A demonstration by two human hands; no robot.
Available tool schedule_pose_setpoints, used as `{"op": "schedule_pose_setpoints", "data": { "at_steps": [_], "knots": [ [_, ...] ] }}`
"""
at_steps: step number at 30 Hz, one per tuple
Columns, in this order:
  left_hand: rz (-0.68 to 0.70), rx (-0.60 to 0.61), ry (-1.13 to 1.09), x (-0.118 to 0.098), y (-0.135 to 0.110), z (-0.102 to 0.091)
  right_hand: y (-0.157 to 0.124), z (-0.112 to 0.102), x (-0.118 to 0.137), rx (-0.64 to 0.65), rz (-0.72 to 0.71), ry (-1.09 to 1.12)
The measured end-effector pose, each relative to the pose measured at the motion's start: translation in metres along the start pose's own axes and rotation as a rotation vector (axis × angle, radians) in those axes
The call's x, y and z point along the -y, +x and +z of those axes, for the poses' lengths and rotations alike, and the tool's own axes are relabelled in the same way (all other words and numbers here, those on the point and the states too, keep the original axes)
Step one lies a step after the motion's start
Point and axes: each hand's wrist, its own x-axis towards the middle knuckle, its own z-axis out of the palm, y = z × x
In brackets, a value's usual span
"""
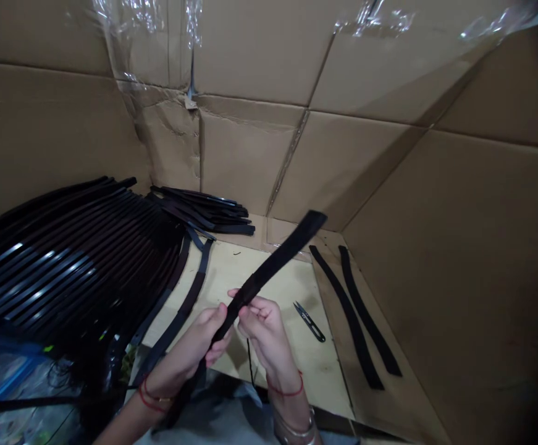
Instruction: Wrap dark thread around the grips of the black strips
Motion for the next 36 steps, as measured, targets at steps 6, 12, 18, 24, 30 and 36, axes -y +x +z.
{"op": "schedule_pose_setpoints", "data": {
  "at_steps": [6, 12, 18, 24, 30, 36],
  "knots": [
    [0.044, 0.043, 0.045, -0.002, -0.008, -0.003, -0.001, 0.0, -0.002, -0.087, -0.103, -0.019],
    [0.01, 0.167, 0.062, 0.0, -0.008, -0.008, -0.009, 0.001, 0.008, -0.033, -0.112, -0.105],
    [-0.053, 0.189, 0.05, 0.003, -0.014, -0.002, -0.01, -0.004, 0.008, 0.108, 0.027, 0.056],
    [0.203, -0.173, 0.274, -0.005, -0.017, 0.004, -0.011, -0.003, 0.008, -0.073, -0.018, 0.068],
    [0.106, 0.076, 0.118, -0.007, -0.018, 0.005, -0.011, -0.003, 0.011, -0.053, -0.049, 0.036],
    [-0.014, 0.033, -0.051, 0.0, -0.013, 0.007, -0.01, -0.003, 0.003, 0.001, -0.003, 0.065]
  ]
}}
